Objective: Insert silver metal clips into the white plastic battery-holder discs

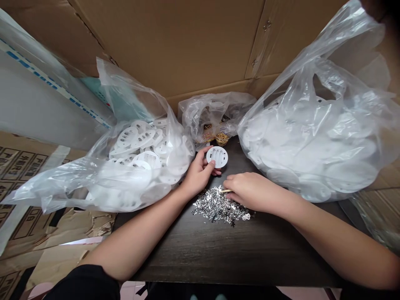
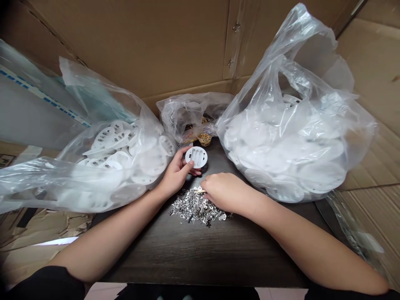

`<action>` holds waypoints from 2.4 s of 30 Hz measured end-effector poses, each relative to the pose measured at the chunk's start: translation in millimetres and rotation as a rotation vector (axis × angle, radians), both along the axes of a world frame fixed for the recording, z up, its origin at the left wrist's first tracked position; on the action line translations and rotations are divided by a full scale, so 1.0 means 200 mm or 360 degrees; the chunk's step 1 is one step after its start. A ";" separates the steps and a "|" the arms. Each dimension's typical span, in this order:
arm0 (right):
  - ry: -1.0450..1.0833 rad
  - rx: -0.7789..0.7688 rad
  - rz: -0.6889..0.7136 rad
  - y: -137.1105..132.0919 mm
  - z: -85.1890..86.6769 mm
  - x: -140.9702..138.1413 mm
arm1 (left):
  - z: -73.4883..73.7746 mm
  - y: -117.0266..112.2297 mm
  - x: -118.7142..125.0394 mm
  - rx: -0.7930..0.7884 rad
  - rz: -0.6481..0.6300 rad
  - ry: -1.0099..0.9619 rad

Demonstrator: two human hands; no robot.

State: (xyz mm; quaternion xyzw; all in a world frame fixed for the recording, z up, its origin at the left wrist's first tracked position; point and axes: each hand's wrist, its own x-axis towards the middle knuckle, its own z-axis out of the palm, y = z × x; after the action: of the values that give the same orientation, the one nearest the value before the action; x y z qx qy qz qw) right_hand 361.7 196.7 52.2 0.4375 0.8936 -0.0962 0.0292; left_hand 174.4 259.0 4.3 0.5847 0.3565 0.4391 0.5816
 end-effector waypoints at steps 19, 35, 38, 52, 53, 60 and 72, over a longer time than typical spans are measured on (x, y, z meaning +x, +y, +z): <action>0.0569 -0.0249 0.0035 0.08 0.06 0.08 | 0.01 -0.20 0.09 -0.0319 0.0204 -0.0185; 0.2023 -0.0729 -0.0498 0.21 -0.07 0.07 | 0.06 -0.06 0.01 -0.0395 0.0159 -0.0362; 0.2150 -0.0914 -0.0493 0.22 -0.09 0.07 | 0.05 -0.09 0.03 -0.0438 0.0215 -0.0384; 0.2295 -0.1238 -0.0479 0.21 -0.05 0.09 | 0.04 -0.06 -0.01 -0.0262 0.0282 -0.0147; 0.2303 -0.1227 -0.0496 0.21 -0.05 0.09 | 0.03 -0.07 0.00 -0.0202 0.0264 -0.0133; 0.2345 -0.1069 -0.0631 0.22 -0.05 0.08 | 0.02 -0.22 0.09 -0.0296 0.0207 -0.0235; 0.2547 -0.0928 -0.0785 0.24 -0.07 0.07 | 0.01 -0.10 -0.03 -0.0036 0.0253 0.0001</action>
State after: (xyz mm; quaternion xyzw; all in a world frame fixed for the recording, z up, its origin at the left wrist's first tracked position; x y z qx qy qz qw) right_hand 376.4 244.0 37.8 0.3944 0.4664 -0.6009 -0.5157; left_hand 168.1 238.8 6.1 0.5480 0.4071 0.4796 0.5513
